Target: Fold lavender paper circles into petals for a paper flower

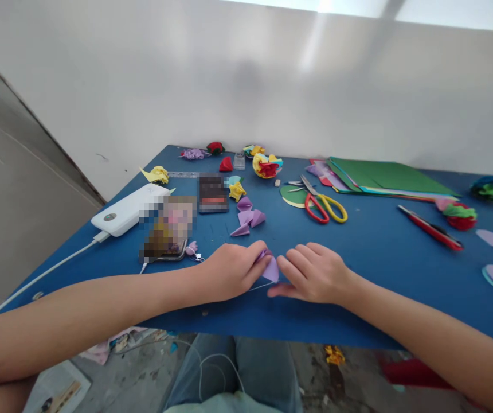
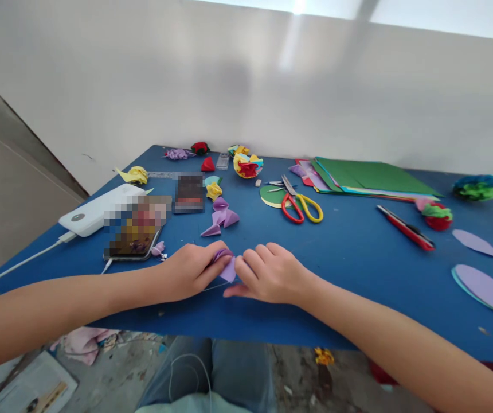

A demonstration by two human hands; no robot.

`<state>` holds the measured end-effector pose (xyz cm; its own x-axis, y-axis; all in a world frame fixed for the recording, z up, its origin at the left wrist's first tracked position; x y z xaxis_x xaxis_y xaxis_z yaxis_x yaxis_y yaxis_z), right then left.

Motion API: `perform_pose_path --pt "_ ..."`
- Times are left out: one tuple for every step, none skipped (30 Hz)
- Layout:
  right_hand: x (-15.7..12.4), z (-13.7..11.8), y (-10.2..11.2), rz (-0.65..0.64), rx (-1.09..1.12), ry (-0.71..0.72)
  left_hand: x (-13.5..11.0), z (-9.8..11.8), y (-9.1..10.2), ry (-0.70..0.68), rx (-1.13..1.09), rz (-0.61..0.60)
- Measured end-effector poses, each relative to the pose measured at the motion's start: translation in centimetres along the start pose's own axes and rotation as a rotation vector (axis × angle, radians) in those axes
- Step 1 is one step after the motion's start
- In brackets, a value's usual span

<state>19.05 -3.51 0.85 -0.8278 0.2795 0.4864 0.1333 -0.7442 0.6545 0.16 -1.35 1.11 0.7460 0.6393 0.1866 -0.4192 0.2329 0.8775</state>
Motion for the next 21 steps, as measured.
perform_pose_path --pt "0.0 0.0 0.0 0.000 -0.021 0.008 0.0 0.1 0.0 0.004 -0.017 -0.008" --pt "0.1 0.0 0.1 0.000 -0.036 0.022 0.0 0.2 0.0 0.008 -0.036 -0.015" --pt "0.1 -0.1 0.1 -0.001 -0.044 0.040 0.0 0.2 0.0 0.012 -0.055 -0.018" --pt "0.0 -0.1 0.1 -0.005 -0.049 0.061 0.0 0.3 0.1 0.016 -0.076 -0.021" --pt "0.0 -0.1 0.2 -0.008 -0.050 0.079 0.0 0.3 0.2 0.022 -0.097 -0.023" --pt "0.0 -0.1 0.2 -0.013 -0.050 0.093 0.1 0.3 0.3 0.030 -0.121 -0.025" --pt "-0.1 -0.2 0.2 -0.018 -0.049 0.101 0.1 0.3 0.4 0.040 -0.149 -0.027" --pt "-0.1 -0.2 0.2 -0.022 -0.047 0.105 0.2 0.2 0.5 0.050 -0.180 -0.032" --pt "-0.1 -0.2 0.2 -0.026 -0.047 0.106 0.3 0.2 0.6 0.060 -0.211 -0.037" --pt "-0.1 -0.2 0.2 -0.030 -0.046 0.105 0.4 0.1 0.7 0.070 -0.239 -0.042" --pt "-0.1 -0.3 0.2 -0.037 -0.043 0.104 0.5 0.0 0.7 0.080 -0.260 -0.040" --pt "0.0 -0.3 0.2 -0.047 -0.040 0.103 0.6 -0.2 0.7 0.091 -0.276 -0.035" --pt "0.0 -0.3 0.1 -0.060 -0.033 0.102 0.6 -0.3 0.7 0.104 -0.285 -0.018" --pt "0.0 -0.3 0.0 -0.077 -0.024 0.101 0.7 -0.6 0.8 0.119 -0.285 0.011" --pt "0.1 -0.3 -0.1 -0.098 -0.014 0.098 0.7 -0.8 0.9 0.129 -0.271 0.053" --pt "0.1 -0.3 -0.2 -0.120 -0.005 0.094 0.6 -1.0 1.0 0.127 -0.241 0.108" --pt "0.2 -0.3 -0.3 -0.141 0.001 0.087 0.5 -1.1 1.2 0.104 -0.190 0.165" --pt "0.2 -0.3 -0.4 -0.160 0.004 0.077 0.4 -1.2 1.5 0.047 -0.109 0.227" --pt "0.2 -0.3 -0.5 -0.178 0.006 0.065 0.2 -1.1 1.7 -0.057 -0.001 0.284" --pt "0.2 -0.3 -0.6 -0.196 0.010 0.055 -0.1 -0.9 1.9 -0.211 0.122 0.308" --pt "0.2 -0.3 -0.7 -0.212 0.014 0.049 -0.3 -0.7 2.0 -0.376 0.251 0.304"
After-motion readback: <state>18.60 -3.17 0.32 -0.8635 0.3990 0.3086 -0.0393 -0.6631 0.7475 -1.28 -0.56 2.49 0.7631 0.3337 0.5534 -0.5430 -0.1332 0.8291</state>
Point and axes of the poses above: each hand's wrist, its own x-axis towards the middle knuckle, its own y-axis out of the back of the hand, z = x × y, the point moved 1 cm from there along x, towards the middle knuckle, and after that the axes turned 7 degrees about -x, right-handed, at the moved point
